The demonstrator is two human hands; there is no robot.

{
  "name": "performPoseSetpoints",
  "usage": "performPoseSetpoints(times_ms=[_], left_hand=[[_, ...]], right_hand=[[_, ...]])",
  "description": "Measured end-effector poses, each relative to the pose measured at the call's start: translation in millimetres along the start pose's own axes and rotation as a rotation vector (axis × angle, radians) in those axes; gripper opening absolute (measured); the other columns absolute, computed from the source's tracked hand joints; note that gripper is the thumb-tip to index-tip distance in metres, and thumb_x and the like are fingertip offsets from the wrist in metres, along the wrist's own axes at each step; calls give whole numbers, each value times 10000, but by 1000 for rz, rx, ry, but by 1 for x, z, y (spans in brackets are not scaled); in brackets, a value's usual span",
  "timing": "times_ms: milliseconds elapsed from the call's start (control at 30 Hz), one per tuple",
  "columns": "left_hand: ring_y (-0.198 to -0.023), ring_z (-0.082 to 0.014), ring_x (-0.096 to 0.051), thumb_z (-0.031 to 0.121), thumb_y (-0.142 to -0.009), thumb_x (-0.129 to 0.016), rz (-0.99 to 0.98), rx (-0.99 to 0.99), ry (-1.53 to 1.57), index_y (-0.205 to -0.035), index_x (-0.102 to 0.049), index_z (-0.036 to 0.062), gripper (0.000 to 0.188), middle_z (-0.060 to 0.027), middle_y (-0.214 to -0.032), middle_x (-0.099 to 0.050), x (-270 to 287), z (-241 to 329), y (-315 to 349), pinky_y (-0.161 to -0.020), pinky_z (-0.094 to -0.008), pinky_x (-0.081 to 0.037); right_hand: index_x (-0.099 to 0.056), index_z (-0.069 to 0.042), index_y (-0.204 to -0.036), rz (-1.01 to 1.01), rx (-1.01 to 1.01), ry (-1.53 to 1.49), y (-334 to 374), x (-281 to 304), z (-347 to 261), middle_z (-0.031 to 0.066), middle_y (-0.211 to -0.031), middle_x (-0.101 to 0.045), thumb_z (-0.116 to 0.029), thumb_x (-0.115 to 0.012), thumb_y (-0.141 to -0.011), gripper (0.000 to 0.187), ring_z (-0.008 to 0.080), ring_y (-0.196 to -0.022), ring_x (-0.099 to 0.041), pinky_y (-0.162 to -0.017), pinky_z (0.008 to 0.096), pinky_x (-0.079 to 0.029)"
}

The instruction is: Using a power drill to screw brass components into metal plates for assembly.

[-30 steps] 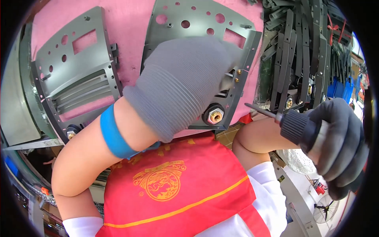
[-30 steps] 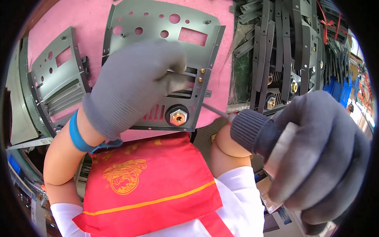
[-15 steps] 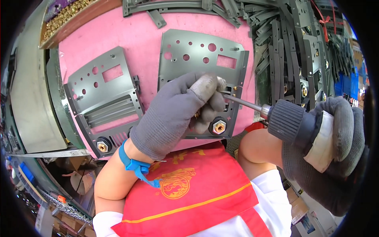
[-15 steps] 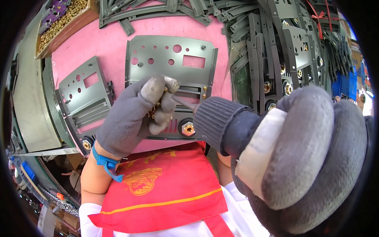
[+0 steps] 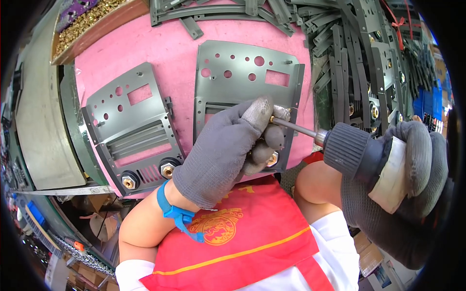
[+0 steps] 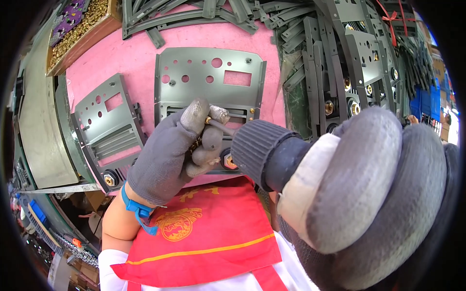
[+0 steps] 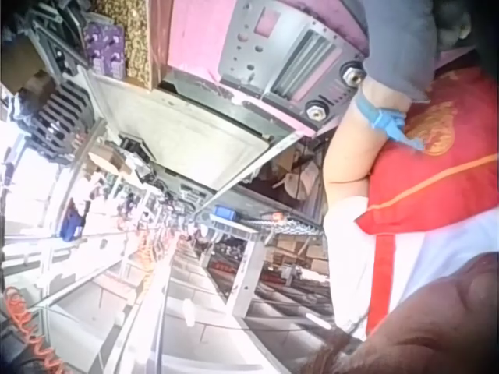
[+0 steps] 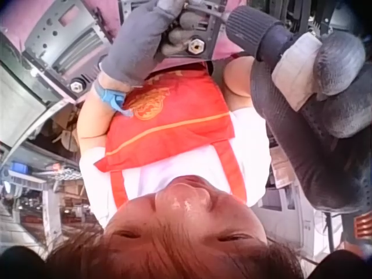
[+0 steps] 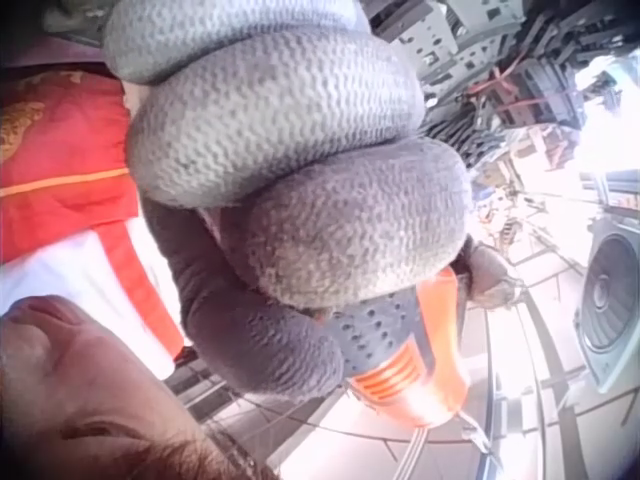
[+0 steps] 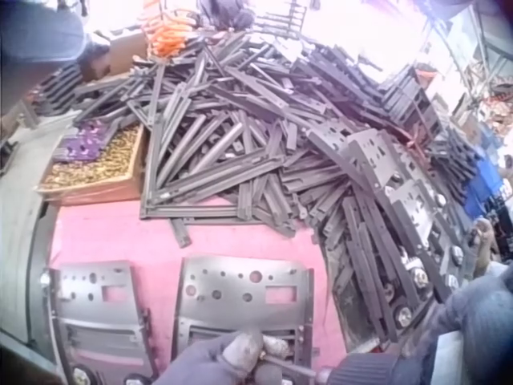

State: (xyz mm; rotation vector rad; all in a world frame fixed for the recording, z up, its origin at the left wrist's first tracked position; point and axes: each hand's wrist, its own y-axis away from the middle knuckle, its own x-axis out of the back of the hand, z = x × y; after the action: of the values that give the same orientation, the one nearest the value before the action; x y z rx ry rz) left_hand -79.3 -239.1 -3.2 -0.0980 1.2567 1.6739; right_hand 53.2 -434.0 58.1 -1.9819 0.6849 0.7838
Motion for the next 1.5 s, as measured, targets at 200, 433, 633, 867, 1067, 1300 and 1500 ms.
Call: performPoseSetpoints(times_ms=[200, 433, 633, 867, 1067, 1300, 1500], left_hand=[[-626, -46, -491, 360, -999, -454, -82, -7, -23, -1157, -596, 36, 388, 3, -832, -600, 6, 2, 9, -514, -199, -401], [-595, -178, -532, 203, -744, -700, 20, -781, -1693, -1079, -644, 69, 365, -21, -681, -447, 37, -46, 43, -456, -304, -417], [-562, -144, -487, 109, -704, -623, -97, -1006, -1847, -1063, -646, 37, 367, -3, -677, -431, 41, -58, 24, -445, -282, -377], [-564, -129, -490, 88, -725, -639, -114, -1037, -1837, -1020, -639, 15, 304, -4, -683, -446, 38, -64, 19, -418, -272, -375], [-558, -129, -486, 77, -701, -638, -104, -1038, -1834, -1037, -644, -2, 345, -5, -676, -445, 40, -71, 21, -410, -265, -363], [-558, -131, -486, 72, -695, -634, -146, -962, -1822, -1044, -644, -5, 357, -8, -687, -457, 39, -70, 25, -411, -268, -363], [-576, -135, -498, 82, -724, -629, -165, -969, -1781, -1043, -635, -5, 330, -9, -701, -472, 38, -72, 23, -427, -272, -373]], right_hand=[[-581, -124, -733, 19, 11, 56, 7, 9, 6, -16, -687, -564, -108, -543, -790, 71, 103, -673, -572, -708, 225, -419], [-582, -121, -751, 78, 36, 168, 14, 19, -32, -14, -697, -562, -116, -544, -791, 56, 103, -674, -566, -703, 227, -414], [-582, -118, -766, 106, 28, 259, 19, 28, -15, -12, -707, -561, -124, -545, -792, 46, 102, -674, -560, -699, 228, -409], [-583, -115, -784, 153, 6, 328, 30, 40, -14, -10, -717, -559, -132, -546, -794, 42, 102, -674, -554, -694, 230, -404], [-583, -113, -800, 162, -7, 358, 37, 40, -17, -8, -727, -557, -140, -547, -795, 46, 101, -675, -549, -689, 232, -399], [-583, -109, -817, 170, -30, 399, 42, 46, -32, -5, -737, -555, -148, -548, -796, 57, 101, -675, -543, -684, 234, -393], [-584, -107, -833, 164, -47, 424, 44, 39, -22, -3, -746, -553, -156, -548, -797, 70, 101, -675, -538, -680, 236, -389]])
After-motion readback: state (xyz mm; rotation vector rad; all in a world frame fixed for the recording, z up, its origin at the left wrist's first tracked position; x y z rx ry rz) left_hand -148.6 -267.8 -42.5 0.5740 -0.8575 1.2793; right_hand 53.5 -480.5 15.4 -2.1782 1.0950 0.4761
